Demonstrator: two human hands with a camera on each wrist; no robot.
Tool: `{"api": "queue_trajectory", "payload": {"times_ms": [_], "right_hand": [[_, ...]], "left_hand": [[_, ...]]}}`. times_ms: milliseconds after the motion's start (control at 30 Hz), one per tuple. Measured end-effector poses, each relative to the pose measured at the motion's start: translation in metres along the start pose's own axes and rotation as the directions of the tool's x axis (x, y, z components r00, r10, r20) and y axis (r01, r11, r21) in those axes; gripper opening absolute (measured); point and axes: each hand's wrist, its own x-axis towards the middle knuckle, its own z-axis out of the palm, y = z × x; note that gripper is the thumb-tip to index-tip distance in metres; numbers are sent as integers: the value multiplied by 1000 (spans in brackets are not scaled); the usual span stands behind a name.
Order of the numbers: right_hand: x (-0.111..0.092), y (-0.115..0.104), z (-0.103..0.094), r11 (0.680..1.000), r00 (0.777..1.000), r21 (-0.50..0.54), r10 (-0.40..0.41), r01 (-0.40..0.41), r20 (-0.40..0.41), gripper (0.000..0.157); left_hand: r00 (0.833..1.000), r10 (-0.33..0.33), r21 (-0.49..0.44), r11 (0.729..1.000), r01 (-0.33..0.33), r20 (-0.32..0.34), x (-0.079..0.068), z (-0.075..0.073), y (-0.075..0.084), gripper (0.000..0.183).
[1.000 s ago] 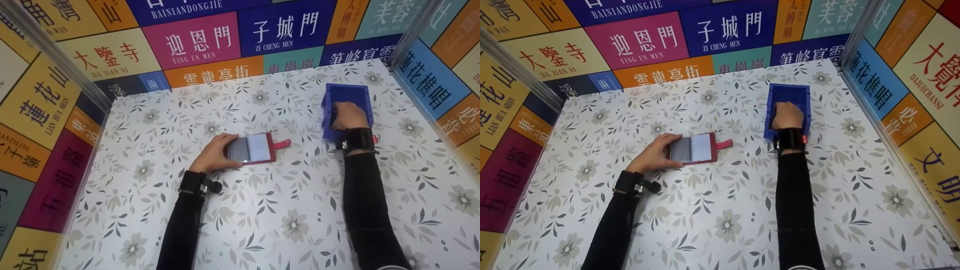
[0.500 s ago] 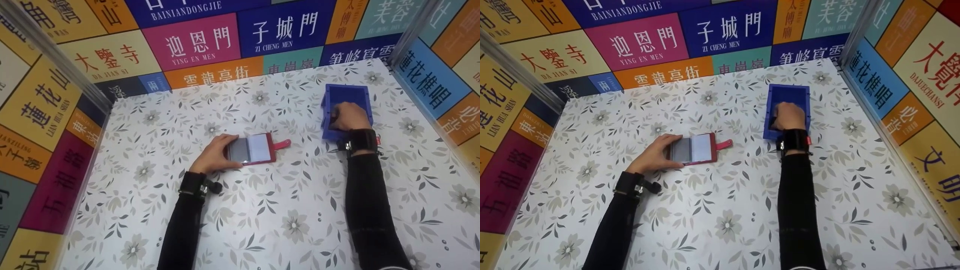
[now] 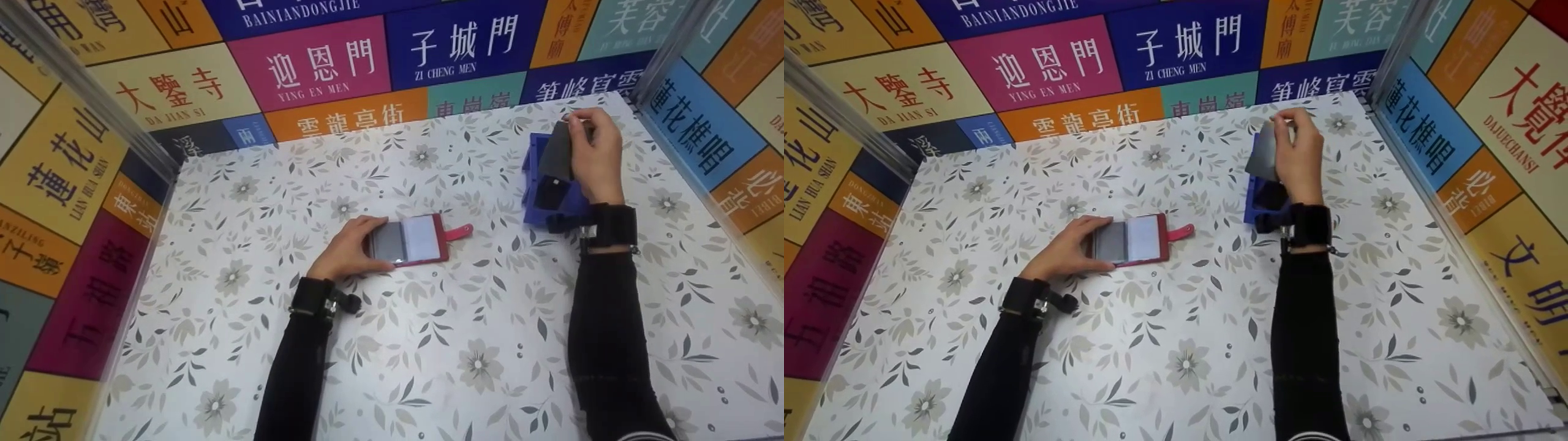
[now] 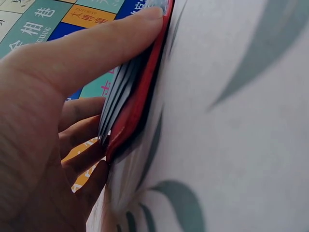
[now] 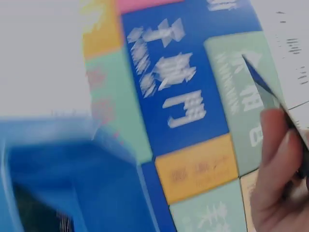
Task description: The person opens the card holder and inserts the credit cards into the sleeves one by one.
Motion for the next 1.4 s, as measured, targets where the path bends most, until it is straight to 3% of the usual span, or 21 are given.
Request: {"api": "queue_trajectory", "payload": {"times_ms": [133,267,333,400,533,667,800,900,1167,1400], "right_hand": [[-4,-8,12,955,976,268,70,-125,206,18],[-8,-13,17,915,914,312,123,-256,388,31],[-9,-16,16,905,883,304,140,-297,447,41],[-10,-18,16,889,867,329,134,-319,479,47],[-11,-20,21,858,891,420,90,-296,445,38],[-11,-19,28,894,932,402,45,-198,359,19],[-11,-17,35,888,957,428,41,-166,286,17],[-11,-15,38,880,963,447,44,-163,265,18],[-16,-17,53,961,957,257,29,-107,289,20],[-18,-18,61,963,962,231,73,-136,262,36]], "left_hand": [[1000,3,7,1000,-3,-1,0,0,-1,102],[1000,9,7,1000,-9,-1,0,0,-1,102],[1000,11,5,1000,-11,0,0,-1,0,102],[1000,13,5,1000,-13,-2,0,-1,-1,103],[1000,14,4,1000,-14,1,0,-1,-1,103],[1000,17,1,1000,-17,1,0,-1,-1,104],[1000,22,3,1000,-22,-3,0,-1,-1,103],[1000,19,5,1000,-19,-2,-1,-1,-1,103],[1000,10,11,1000,-10,5,-2,-2,0,103],[1000,6,7,1000,-6,15,-1,-2,0,102]]}}
